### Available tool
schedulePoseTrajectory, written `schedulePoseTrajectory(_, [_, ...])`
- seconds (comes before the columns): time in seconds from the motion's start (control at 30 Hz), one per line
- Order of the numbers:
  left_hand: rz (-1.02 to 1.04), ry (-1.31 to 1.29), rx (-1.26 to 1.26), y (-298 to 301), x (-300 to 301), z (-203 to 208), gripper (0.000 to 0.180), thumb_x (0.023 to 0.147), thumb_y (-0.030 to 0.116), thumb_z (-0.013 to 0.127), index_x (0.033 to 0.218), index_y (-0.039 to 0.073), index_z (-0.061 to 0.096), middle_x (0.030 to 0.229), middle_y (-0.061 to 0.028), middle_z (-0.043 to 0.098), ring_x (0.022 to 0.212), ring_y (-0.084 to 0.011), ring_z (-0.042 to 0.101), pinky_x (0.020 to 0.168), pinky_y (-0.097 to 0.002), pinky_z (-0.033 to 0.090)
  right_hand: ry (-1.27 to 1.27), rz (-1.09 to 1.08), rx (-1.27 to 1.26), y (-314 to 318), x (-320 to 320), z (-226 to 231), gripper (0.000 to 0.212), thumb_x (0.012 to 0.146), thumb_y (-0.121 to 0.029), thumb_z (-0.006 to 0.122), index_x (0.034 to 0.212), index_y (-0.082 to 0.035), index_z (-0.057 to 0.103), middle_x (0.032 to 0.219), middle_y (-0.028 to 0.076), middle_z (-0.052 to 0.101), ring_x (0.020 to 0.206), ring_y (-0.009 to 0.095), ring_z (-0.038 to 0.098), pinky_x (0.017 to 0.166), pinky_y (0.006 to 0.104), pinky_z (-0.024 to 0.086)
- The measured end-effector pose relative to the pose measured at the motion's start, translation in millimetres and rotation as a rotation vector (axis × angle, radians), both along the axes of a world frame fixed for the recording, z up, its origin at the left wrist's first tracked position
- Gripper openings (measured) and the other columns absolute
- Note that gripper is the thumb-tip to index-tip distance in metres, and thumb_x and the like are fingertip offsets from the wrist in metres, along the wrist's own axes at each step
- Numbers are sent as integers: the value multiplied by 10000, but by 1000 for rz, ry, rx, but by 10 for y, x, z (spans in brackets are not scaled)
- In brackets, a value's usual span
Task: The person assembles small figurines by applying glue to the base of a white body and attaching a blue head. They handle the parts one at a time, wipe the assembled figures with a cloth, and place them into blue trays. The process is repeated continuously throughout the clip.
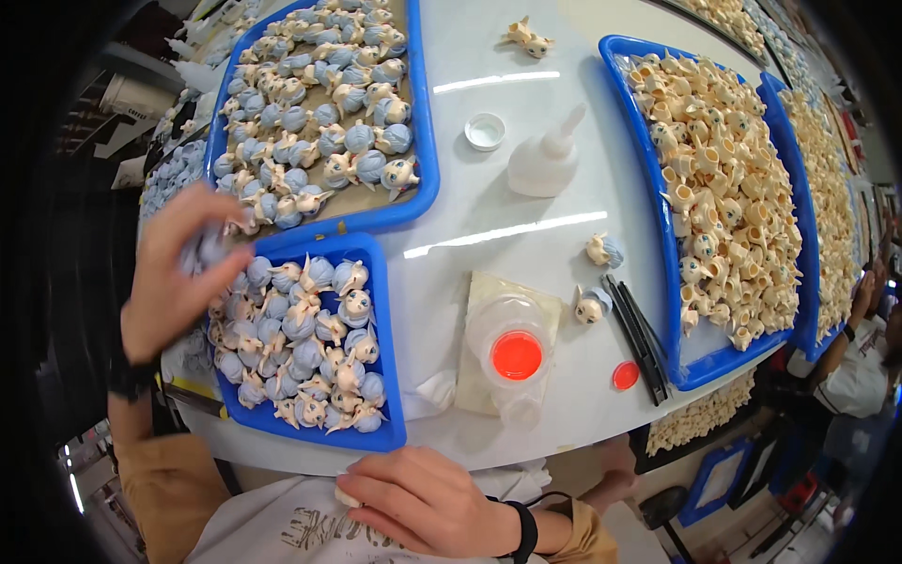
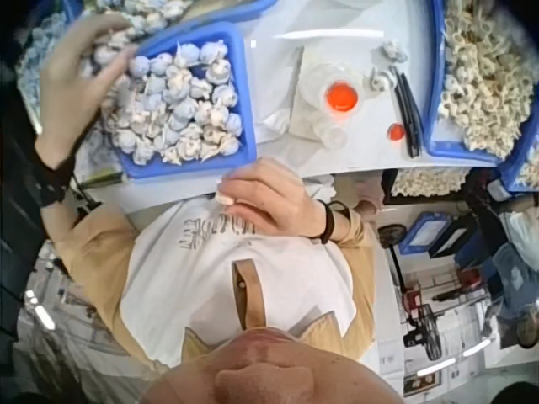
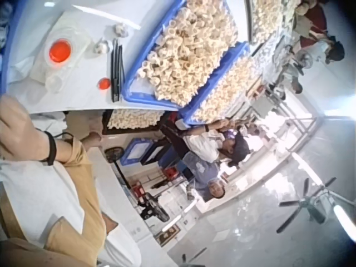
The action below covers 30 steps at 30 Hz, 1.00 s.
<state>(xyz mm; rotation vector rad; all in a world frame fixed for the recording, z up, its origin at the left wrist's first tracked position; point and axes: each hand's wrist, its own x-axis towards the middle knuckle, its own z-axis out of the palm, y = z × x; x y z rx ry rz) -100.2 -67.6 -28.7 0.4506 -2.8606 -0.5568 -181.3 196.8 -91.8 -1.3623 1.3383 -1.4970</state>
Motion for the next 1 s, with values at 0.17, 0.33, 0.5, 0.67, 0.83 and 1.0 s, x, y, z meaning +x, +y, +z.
schedulePoseTrajectory(0.17, [-173, -199, -104, -247, -344, -112, 232, 657, 42, 634, 874, 36, 553, 813, -105, 554, 750, -281, 538, 645, -339, 428, 47, -33, 17, 37, 7, -7, 297, 673, -119, 715, 925, -23, 591, 874, 87, 611, 735, 193, 583, 574, 269, 441])
schedulePoseTrajectory(0.33, [-206, -230, -116, -240, -453, -213, 185, 663, 67, 629, 832, 62, 553, 769, -96, 543, 749, -288, 540, 644, -353, 431, 75, -43, 39, 37, -8, -6, 297, 670, -131, 718, 920, -31, 592, 866, 73, 613, 726, 189, 578, 581, 272, 439])
schedulePoseTrajectory(0.5, [-198, -289, -94, -234, -503, -234, 168, 660, 65, 622, 812, 52, 550, 757, -103, 551, 754, -290, 542, 654, -355, 433, 76, -33, 62, 45, -26, -15, 298, 667, -131, 721, 916, -32, 590, 868, 68, 613, 730, 189, 579, 580, 272, 438])
schedulePoseTrajectory(0.67, [-180, -231, -16, -278, -462, -297, 184, 651, 58, 629, 812, 32, 544, 772, -110, 558, 758, -285, 546, 673, -347, 430, 68, -36, 60, 23, -29, -27, 294, 668, -133, 721, 911, -33, 590, 868, 69, 614, 727, 190, 582, 576, 273, 438])
schedulePoseTrajectory(0.83, [-170, -249, 2, -276, -460, -307, 200, 644, 51, 636, 818, 26, 540, 782, -104, 555, 751, -276, 545, 676, -335, 428, 75, -40, 62, 2, -34, -39, 284, 675, -140, 716, 908, -33, 592, 866, 69, 614, 723, 191, 582, 569, 276, 434])
schedulePoseTrajectory(1.0, [-193, -199, 20, -302, -435, -354, 201, 645, 48, 635, 821, 29, 539, 785, -100, 553, 748, -273, 544, 668, -330, 429, 74, -36, 58, -26, -32, -36, 280, 680, -140, 712, 910, -33, 592, 867, 72, 614, 719, 191, 580, 560, 277, 427])
